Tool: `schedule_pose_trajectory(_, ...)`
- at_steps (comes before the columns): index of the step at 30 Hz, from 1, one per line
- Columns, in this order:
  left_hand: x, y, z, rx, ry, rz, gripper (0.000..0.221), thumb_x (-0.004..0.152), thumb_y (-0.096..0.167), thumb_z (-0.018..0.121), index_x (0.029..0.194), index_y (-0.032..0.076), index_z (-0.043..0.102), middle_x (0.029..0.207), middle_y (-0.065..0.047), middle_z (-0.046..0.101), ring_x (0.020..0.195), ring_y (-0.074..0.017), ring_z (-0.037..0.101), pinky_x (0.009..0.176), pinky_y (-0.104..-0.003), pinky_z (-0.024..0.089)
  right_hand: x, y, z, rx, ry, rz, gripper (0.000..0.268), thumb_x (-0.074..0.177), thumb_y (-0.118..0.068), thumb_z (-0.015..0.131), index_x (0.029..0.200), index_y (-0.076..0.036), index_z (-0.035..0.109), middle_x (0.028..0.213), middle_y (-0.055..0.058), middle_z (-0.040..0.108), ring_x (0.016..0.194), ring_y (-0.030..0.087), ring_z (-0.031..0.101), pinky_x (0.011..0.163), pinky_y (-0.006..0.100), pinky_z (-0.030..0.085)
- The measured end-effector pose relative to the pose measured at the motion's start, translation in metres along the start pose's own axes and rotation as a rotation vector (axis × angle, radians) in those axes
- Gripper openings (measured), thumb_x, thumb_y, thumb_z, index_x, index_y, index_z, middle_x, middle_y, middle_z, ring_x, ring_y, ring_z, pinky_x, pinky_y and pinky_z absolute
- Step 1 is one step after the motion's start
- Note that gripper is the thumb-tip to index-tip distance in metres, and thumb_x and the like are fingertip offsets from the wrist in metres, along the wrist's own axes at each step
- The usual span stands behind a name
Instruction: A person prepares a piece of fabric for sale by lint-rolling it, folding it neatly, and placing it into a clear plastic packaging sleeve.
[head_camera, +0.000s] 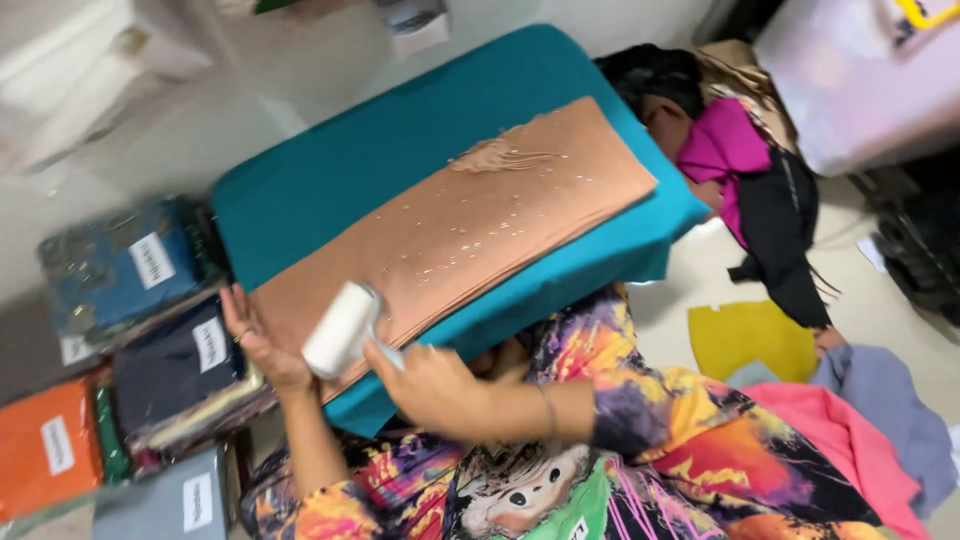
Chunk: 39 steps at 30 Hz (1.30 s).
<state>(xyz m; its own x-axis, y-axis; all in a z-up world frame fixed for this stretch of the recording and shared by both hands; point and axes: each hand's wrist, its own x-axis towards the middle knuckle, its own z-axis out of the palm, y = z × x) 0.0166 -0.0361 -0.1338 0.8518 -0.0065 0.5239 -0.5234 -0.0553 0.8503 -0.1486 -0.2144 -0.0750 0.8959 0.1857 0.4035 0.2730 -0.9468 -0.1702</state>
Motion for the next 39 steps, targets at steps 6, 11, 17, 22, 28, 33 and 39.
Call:
schedule_pose_trajectory(6,0.001,0.025,0.0,0.116,-0.094,0.04,0.083,0.108,0.07,0.013,0.161,0.006,0.017,0.164,-0.027,0.025,0.154,-0.0395,0.028,0.13,-0.051,0.02,0.032,0.001,-0.025,0.416,-0.045,0.019,0.048,0.088,0.0,0.055,0.134,0.011,0.044,0.06,0.015,0.063,0.039,0.03,0.059,0.029,0.04,0.045)
schedule_pose_trajectory(11,0.003,0.031,0.003,0.145,-0.106,0.025,0.087,0.105,0.077,0.013,0.16,0.01,0.019,0.166,-0.026,0.02,0.154,-0.0443,0.023,0.129,-0.056,0.022,0.064,-0.006,0.033,0.213,0.091,0.044,0.053,0.09,-0.01,0.059,0.138,0.009,0.047,0.064,0.02,0.065,0.043,0.031,0.061,0.036,0.042,0.047)
schedule_pose_trajectory(17,0.005,0.017,-0.006,0.072,-0.142,-0.095,0.095,0.099,0.083,0.013,0.158,0.008,0.018,0.159,-0.034,0.029,0.148,-0.0476,0.034,0.123,-0.056,0.028,-0.008,-0.028,-0.037,0.292,0.027,0.141,0.06,0.086,-0.007,0.06,0.139,0.018,0.044,0.066,0.02,0.06,0.042,0.028,0.057,0.034,0.041,0.047)
schedule_pose_trajectory(22,0.003,0.014,-0.007,-0.046,-0.135,-0.146,0.099,0.097,0.089,0.02,0.159,0.012,0.015,0.159,-0.033,0.026,0.148,-0.0474,0.032,0.122,-0.057,0.029,0.012,-0.022,-0.027,0.296,0.092,0.109,0.06,0.081,-0.003,0.062,0.134,0.023,0.051,0.065,0.026,0.062,0.045,0.032,0.057,0.039,0.042,0.047)
schedule_pose_trajectory(28,-0.001,0.014,0.005,-0.099,-0.078,-0.24,0.111,0.088,0.095,0.036,0.16,0.014,0.015,0.162,-0.024,0.026,0.144,-0.0419,0.039,0.113,-0.05,0.041,0.061,-0.007,0.025,0.128,0.073,0.054,0.059,0.085,-0.017,0.063,0.135,0.011,0.048,0.062,0.015,0.063,0.042,0.028,0.06,0.032,0.041,0.045)
schedule_pose_trajectory(33,-0.001,-0.01,0.003,0.397,-0.165,-0.261,0.069,0.112,0.049,0.002,0.163,0.01,0.026,0.168,-0.015,0.024,0.155,-0.0309,0.013,0.129,-0.047,0.003,-0.02,0.012,-0.017,-0.069,0.019,-0.117,0.06,0.077,-0.016,0.059,0.136,-0.003,0.059,0.066,-0.003,0.064,0.058,0.015,0.067,0.04,0.034,0.052)
schedule_pose_trajectory(39,0.007,0.038,0.026,1.13,-0.537,-0.21,0.075,0.097,0.069,0.044,0.16,0.027,0.038,0.168,-0.01,0.029,0.153,-0.042,0.022,0.122,-0.059,0.017,0.012,0.085,-0.131,-0.18,-0.33,-0.03,0.033,0.084,-0.034,0.054,0.106,-0.016,0.072,0.057,0.009,0.063,0.046,0.032,0.068,0.038,0.045,0.048)
